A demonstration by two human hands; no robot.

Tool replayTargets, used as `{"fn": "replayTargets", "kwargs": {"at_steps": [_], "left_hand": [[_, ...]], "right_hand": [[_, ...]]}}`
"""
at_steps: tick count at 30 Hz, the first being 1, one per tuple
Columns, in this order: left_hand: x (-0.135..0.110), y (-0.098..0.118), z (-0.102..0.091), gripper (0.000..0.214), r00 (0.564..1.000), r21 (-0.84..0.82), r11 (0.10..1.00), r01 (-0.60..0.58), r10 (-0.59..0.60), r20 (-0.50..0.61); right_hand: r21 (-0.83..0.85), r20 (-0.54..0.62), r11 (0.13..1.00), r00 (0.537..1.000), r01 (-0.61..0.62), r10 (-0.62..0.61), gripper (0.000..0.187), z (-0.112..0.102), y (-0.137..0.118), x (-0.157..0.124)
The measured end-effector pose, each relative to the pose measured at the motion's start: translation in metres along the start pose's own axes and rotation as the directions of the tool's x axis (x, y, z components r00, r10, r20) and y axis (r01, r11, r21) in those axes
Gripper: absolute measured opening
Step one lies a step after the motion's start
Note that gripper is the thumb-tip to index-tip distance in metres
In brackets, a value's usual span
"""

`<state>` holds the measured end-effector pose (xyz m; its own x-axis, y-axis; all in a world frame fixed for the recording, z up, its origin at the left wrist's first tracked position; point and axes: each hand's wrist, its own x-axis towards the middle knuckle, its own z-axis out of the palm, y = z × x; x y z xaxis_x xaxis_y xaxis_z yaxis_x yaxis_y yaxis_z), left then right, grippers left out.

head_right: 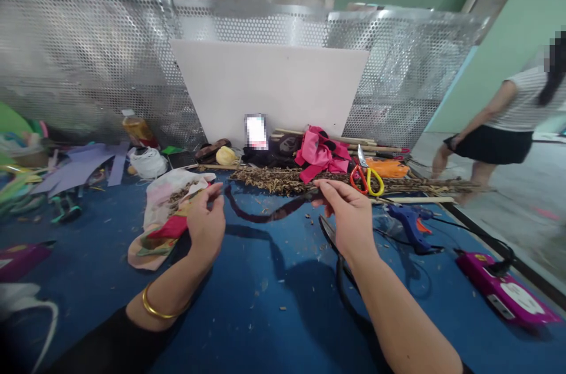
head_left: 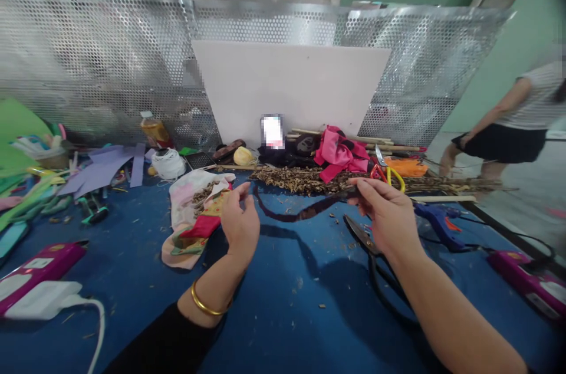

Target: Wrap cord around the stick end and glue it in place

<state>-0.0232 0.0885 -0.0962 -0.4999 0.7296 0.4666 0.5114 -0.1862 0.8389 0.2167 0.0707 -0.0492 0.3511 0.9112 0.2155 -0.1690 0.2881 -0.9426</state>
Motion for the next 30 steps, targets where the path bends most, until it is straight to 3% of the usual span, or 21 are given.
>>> {"fn": "replayTargets", "kwargs": {"at_steps": [2,4,5,7,9,14,17,26,30], "left_hand": [[-0.007,0.012,-0.002,0.03,0.988,-0.017,0.991,-0.135,0.136,0.076],[-0.018,0.027,-0.003,0.028,0.939,-0.154,0.971,-0.183,0.219,0.264],[-0.025,0.034,-0.003,0.028,0.891,-0.23,0.959,-0.166,0.246,0.381],[-0.038,0.044,-0.002,0.033,0.772,-0.337,0.941,-0.024,0.232,0.592],[-0.048,0.049,0.0,0.024,0.688,-0.337,0.935,0.108,0.174,0.705],[-0.051,0.046,0.003,0.016,0.643,-0.286,0.871,0.4,-0.045,0.764],[-0.049,0.046,0.003,0.015,0.594,-0.289,0.809,0.513,-0.092,0.799],[-0.051,0.051,0.001,0.023,0.526,-0.258,0.75,0.608,-0.137,0.84],[-0.053,0.048,0.003,0.021,0.518,-0.243,0.778,0.58,-0.122,0.847]], "right_hand": [[-0.033,0.071,0.999,0.997,-0.03,0.033,0.021,0.005,0.002,-0.009],[-0.076,0.141,0.995,0.987,-0.062,0.072,0.021,0.01,0.003,-0.018],[-0.095,0.169,0.993,0.982,-0.071,0.086,0.021,0.012,0.004,-0.022],[-0.125,0.212,0.99,0.973,-0.068,0.094,0.019,0.016,0.006,-0.029],[-0.151,0.242,0.987,0.967,-0.048,0.084,0.018,0.018,0.009,-0.034],[-0.165,0.165,0.986,0.984,-0.037,0.065,0.017,0.017,0.01,-0.03],[-0.127,0.101,0.99,0.992,-0.063,0.076,0.019,0.015,0.01,-0.026],[-0.109,0.09,0.994,0.995,-0.02,0.03,0.02,0.013,0.011,-0.026],[-0.133,0.095,0.991,0.995,-0.007,0.019,0.022,0.013,0.01,-0.025]]}}
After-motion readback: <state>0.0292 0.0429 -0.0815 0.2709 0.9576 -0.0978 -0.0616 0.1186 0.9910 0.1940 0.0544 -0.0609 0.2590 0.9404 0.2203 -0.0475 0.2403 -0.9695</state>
